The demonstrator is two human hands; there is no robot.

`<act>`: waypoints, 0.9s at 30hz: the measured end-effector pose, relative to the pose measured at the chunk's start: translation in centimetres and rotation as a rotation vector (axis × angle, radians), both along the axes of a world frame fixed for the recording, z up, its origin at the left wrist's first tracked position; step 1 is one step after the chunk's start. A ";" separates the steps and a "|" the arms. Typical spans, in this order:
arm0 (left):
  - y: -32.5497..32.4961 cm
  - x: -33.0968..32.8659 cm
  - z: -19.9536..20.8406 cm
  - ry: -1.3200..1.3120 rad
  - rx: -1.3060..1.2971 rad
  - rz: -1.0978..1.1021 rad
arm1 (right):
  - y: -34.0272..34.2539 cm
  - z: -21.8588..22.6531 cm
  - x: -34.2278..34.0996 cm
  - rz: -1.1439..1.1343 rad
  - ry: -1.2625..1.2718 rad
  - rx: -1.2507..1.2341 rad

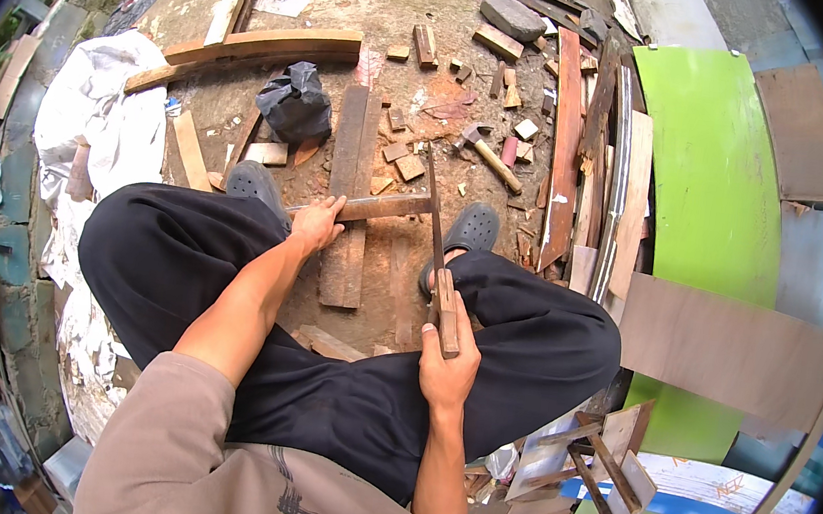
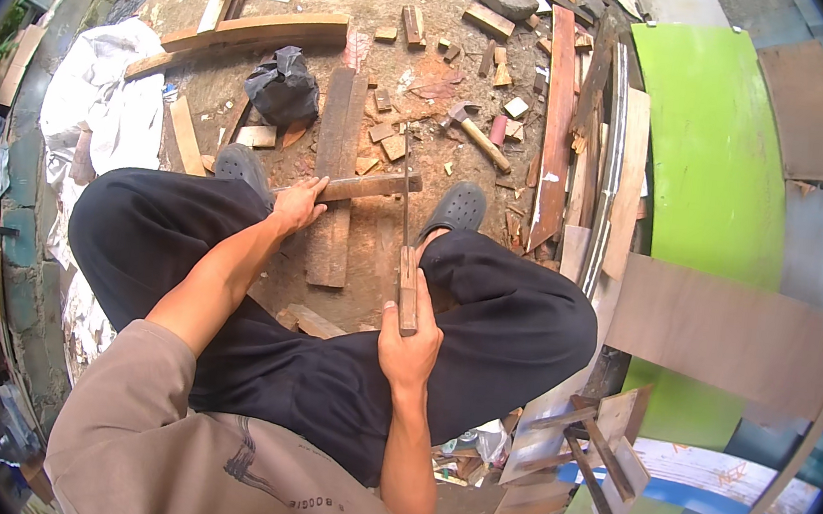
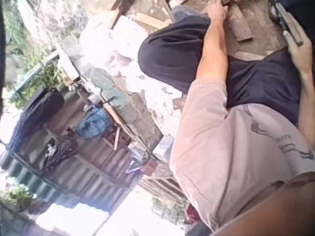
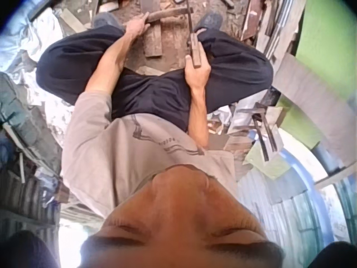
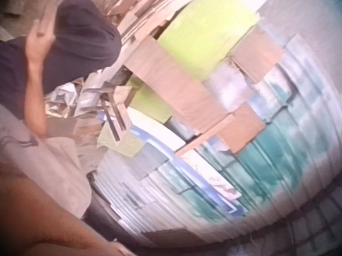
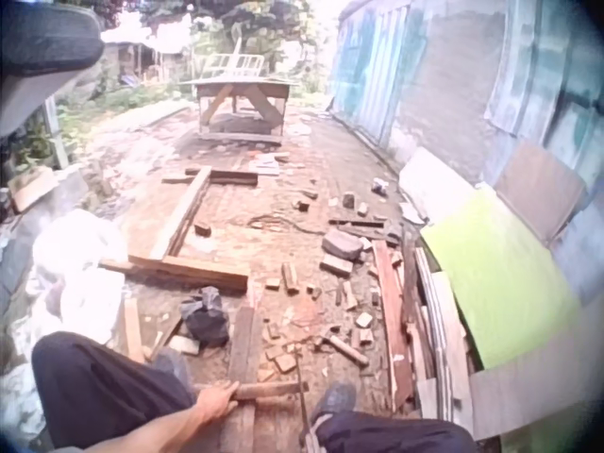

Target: The person sits cross-legged on the ground and uses a chisel to repeatedly scrape and shape a small wooden piece held between their legs. The person adjusts the wood's position several times while continuing to remove material with the chisel.

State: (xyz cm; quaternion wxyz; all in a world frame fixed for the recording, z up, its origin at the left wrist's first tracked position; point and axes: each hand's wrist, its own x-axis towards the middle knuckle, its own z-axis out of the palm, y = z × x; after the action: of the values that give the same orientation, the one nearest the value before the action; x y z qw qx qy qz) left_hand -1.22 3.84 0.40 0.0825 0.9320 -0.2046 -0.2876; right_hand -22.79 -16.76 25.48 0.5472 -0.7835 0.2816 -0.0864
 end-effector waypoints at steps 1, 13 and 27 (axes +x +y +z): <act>-0.1 -0.2 0.0 -0.010 -0.007 -0.011 | -0.2 0.1 0.0 0.003 0.000 -0.015; -0.6 -2.9 1.0 -0.069 -0.018 0.000 | -0.3 -0.3 0.0 0.007 0.060 -0.036; 1.5 0.5 -1.7 -0.029 0.218 -0.196 | -0.4 0.1 0.3 0.022 0.079 -0.045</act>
State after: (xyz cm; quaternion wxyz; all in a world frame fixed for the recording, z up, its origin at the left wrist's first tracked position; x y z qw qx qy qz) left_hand -0.71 5.33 -1.26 -0.0505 0.9150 -0.2636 -0.3012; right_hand -22.52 -17.11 25.61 0.5189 -0.8014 0.2922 -0.0557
